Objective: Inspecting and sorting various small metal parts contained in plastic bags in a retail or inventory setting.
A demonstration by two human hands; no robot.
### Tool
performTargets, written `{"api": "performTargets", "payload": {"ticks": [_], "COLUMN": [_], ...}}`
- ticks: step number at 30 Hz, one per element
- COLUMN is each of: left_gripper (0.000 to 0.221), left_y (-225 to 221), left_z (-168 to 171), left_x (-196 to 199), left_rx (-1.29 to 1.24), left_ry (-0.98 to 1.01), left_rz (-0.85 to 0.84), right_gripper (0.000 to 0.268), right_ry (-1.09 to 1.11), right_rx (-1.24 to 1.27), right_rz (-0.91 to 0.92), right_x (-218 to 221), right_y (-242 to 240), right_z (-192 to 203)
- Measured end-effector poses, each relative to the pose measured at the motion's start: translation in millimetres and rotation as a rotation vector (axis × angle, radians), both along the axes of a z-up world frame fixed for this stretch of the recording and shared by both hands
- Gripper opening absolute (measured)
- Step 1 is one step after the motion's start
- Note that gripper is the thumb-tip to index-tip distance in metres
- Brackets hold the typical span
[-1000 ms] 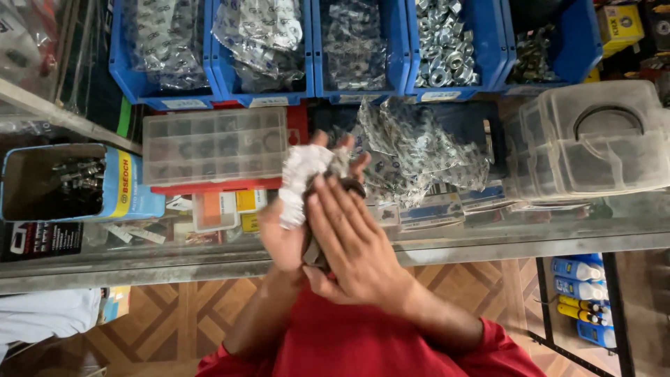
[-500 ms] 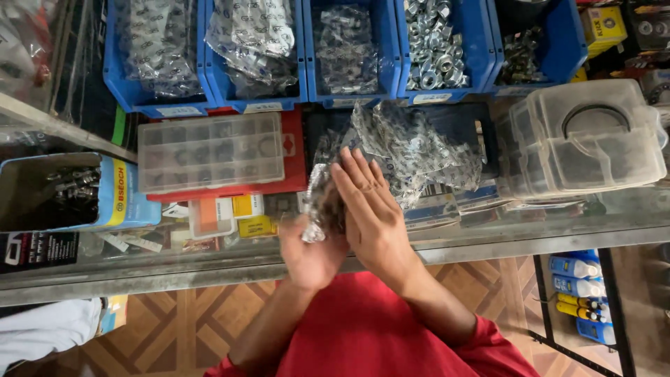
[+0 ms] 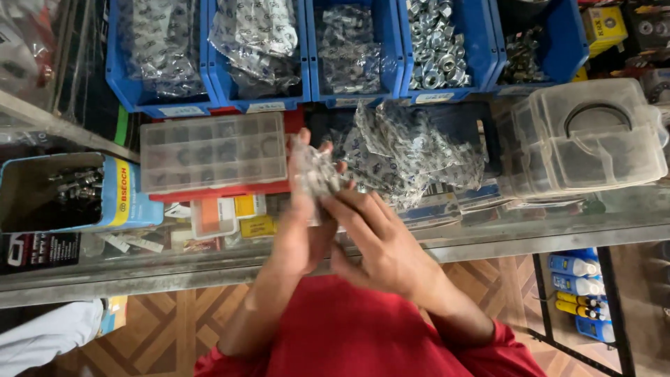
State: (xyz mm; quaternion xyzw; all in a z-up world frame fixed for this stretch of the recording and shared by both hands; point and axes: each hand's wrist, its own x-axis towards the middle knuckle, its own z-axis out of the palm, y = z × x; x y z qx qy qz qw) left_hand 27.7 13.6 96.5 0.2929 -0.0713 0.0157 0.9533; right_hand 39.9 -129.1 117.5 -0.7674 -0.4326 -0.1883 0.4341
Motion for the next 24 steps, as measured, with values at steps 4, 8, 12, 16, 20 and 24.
{"api": "performTargets", "payload": {"ticks": [4, 8, 12, 16, 20, 24], "left_gripper": [0.090, 0.084, 0.064, 0.078, 0.081, 0.064], "left_y": [1, 14, 34, 40, 42, 46], "left_z": [22, 30, 36, 46, 48, 39], "left_x": [13, 21, 50, 91, 133, 164], "left_rx": [0.452, 0.817, 0.981, 0.821, 1.208, 1.372], "left_ry": [0.311, 0.060, 0.095, -0.088, -0.243, -0.268], "left_rz": [0.037, 0.032, 0.052, 0.157, 0.382, 0.456], "right_gripper": [0.018, 0.012, 0.013, 0.065, 0.045, 0.029], "right_ry": [-0.169, 0.025, 0.182, -0.103, -0.548, -0.698], "right_rx": [-0.052, 0.034, 0.076, -0.160, -0.503, -0.543], "right_rz": [-0.036, -0.305, -0.372, -0.247, -0.158, -0.192], "right_x": [20, 27, 64, 106, 142, 175], "right_y": [-10, -8, -22, -36, -37, -28], "right_z": [-24, 4, 29, 56, 79, 76]}}
